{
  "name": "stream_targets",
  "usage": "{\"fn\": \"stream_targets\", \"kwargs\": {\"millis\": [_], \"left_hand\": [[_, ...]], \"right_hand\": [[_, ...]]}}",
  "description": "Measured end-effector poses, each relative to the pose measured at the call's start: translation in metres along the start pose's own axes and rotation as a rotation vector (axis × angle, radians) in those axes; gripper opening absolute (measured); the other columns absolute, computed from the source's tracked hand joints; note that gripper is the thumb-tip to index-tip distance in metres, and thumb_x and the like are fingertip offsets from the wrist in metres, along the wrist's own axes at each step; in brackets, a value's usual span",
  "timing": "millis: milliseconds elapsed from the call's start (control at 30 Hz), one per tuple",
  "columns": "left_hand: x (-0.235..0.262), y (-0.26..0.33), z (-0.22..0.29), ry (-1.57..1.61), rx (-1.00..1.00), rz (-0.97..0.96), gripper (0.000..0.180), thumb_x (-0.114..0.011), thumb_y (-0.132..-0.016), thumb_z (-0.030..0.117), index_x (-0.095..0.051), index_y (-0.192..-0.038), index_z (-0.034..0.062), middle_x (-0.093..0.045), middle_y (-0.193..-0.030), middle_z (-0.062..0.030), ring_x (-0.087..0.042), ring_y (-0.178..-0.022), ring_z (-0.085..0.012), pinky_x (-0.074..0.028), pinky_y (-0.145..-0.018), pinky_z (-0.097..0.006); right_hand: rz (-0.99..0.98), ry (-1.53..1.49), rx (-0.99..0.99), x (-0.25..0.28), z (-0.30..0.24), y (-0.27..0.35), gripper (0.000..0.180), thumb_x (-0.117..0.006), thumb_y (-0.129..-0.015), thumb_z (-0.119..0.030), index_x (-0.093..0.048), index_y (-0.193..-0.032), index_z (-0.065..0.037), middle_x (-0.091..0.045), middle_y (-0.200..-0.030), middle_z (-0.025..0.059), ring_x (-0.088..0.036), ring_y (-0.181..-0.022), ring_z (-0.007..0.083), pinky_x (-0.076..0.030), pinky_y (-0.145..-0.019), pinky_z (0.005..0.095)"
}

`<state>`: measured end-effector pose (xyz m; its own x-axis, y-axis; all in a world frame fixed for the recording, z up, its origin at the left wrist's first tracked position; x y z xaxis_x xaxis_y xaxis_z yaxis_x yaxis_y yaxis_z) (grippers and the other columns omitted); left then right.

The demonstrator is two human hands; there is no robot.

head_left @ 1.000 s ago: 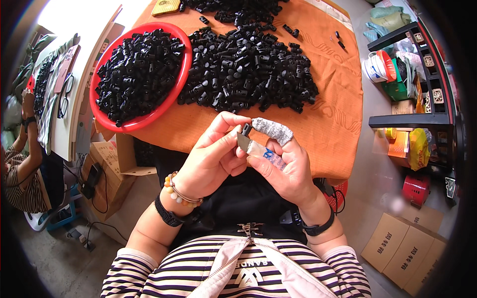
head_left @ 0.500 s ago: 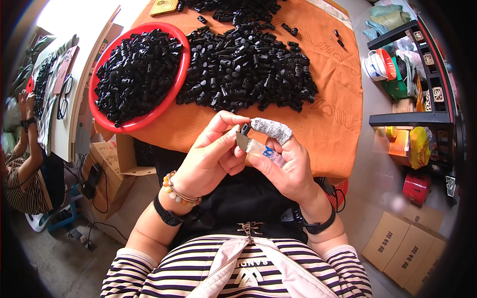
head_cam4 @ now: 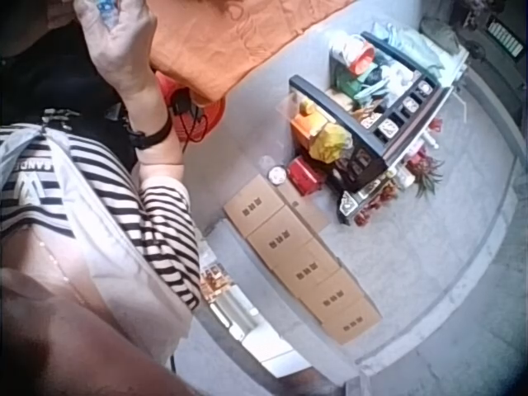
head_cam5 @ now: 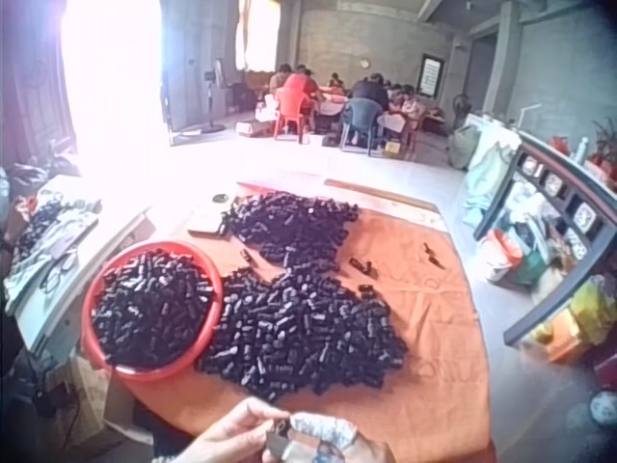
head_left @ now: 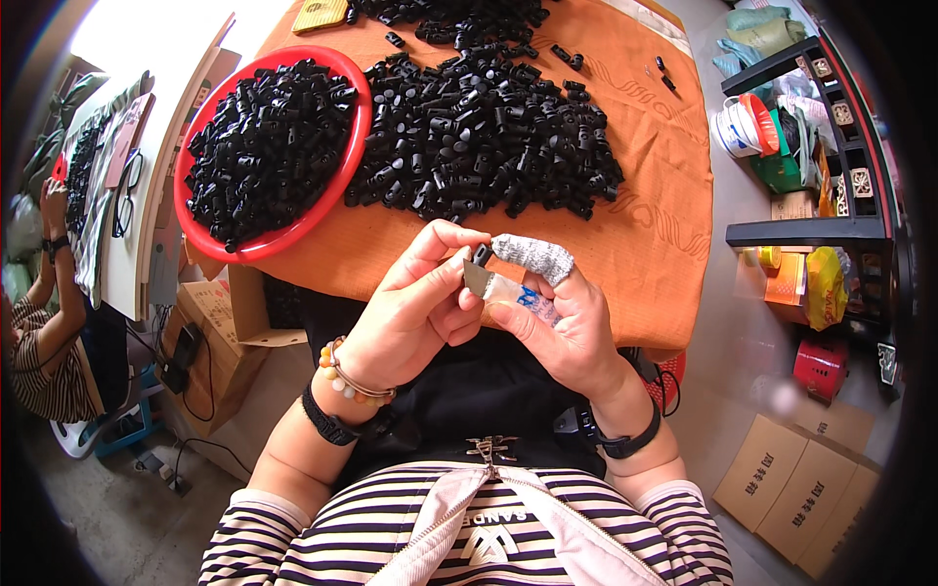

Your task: Using a small hand blade to scrape excess material or smooth the surface of small black shoe components.

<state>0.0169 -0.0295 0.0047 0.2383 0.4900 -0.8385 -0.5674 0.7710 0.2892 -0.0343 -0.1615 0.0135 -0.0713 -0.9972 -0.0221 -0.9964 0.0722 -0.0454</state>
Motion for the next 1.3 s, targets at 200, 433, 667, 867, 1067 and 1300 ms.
{"fn": "stream_targets", "kwargs": {"millis": [200,433,667,867,1067,1300], "left_hand": [[0.002,0.000,-0.001,0.004,0.010,0.013,0.018,-0.041,-0.096,0.017,-0.046,-0.112,0.0106,-0.047,-0.073,0.0017,-0.042,-0.062,-0.0042,-0.033,-0.052,-0.020],[0.002,0.000,-0.001,0.012,0.015,0.013,0.018,-0.042,-0.096,0.017,-0.047,-0.112,0.0107,-0.047,-0.074,0.0019,-0.042,-0.062,-0.0042,-0.033,-0.051,-0.020],[0.004,-0.001,-0.002,0.017,0.029,-0.027,0.018,-0.041,-0.096,0.019,-0.047,-0.111,0.0114,-0.047,-0.074,0.0017,-0.039,-0.061,-0.0046,-0.032,-0.051,-0.020],[0.002,-0.001,-0.003,0.046,0.022,-0.055,0.018,-0.041,-0.096,0.019,-0.046,-0.112,0.0117,-0.047,-0.075,0.0012,-0.039,-0.062,-0.0048,-0.032,-0.051,-0.020],[-0.001,-0.002,-0.006,0.004,0.035,-0.035,0.018,-0.042,-0.096,0.019,-0.046,-0.111,0.0117,-0.047,-0.076,0.0010,-0.041,-0.063,-0.0048,-0.032,-0.052,-0.020],[0.000,0.000,-0.004,-0.103,0.024,-0.018,0.018,-0.041,-0.096,0.019,-0.047,-0.111,0.0103,-0.046,-0.076,0.0001,-0.038,-0.059,-0.0049,-0.031,-0.050,-0.020]], "right_hand": [[-0.007,-0.001,-0.004,-0.001,0.000,0.000,0.038,-0.062,-0.083,-0.011,-0.049,-0.117,0.000,-0.064,-0.093,0.0111,-0.061,-0.083,0.0110,-0.048,-0.069,0.0234],[0.022,-0.002,0.013,-0.002,0.001,0.001,0.037,-0.062,-0.084,-0.010,-0.049,-0.116,0.000,-0.064,-0.092,0.0099,-0.061,-0.082,0.0102,-0.049,-0.068,0.0238],[0.037,0.067,0.038,0.003,0.000,-0.001,0.032,-0.061,-0.084,-0.010,-0.053,-0.112,0.001,-0.062,-0.090,0.0089,-0.059,-0.080,0.0094,-0.048,-0.069,0.0236],[0.105,-0.037,-0.036,0.004,-0.001,-0.003,0.042,-0.059,-0.087,-0.015,-0.045,-0.122,0.003,-0.059,-0.085,0.0034,-0.053,-0.073,0.0055,-0.043,-0.067,0.0177],[0.125,-0.157,-0.021,-0.003,0.003,-0.009,0.052,-0.061,-0.086,-0.015,-0.036,-0.129,0.003,-0.048,-0.073,-0.0028,-0.043,-0.063,0.0009,-0.034,-0.055,0.0140],[0.179,-0.168,-0.113,0.003,0.007,-0.012,0.051,-0.062,-0.084,-0.006,-0.038,-0.129,0.000,-0.047,-0.071,-0.0061,-0.038,-0.058,-0.0005,-0.030,-0.054,0.0151]]}}
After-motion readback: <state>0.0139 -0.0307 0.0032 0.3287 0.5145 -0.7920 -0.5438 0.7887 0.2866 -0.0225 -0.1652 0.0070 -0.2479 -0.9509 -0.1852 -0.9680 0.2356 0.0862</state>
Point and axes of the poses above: each hand's wrist, its own y-axis away from the middle knuckle, its own x-axis out of the back of the hand, z = x × y, the point moved 4 cm from there along -y, towards the middle knuckle
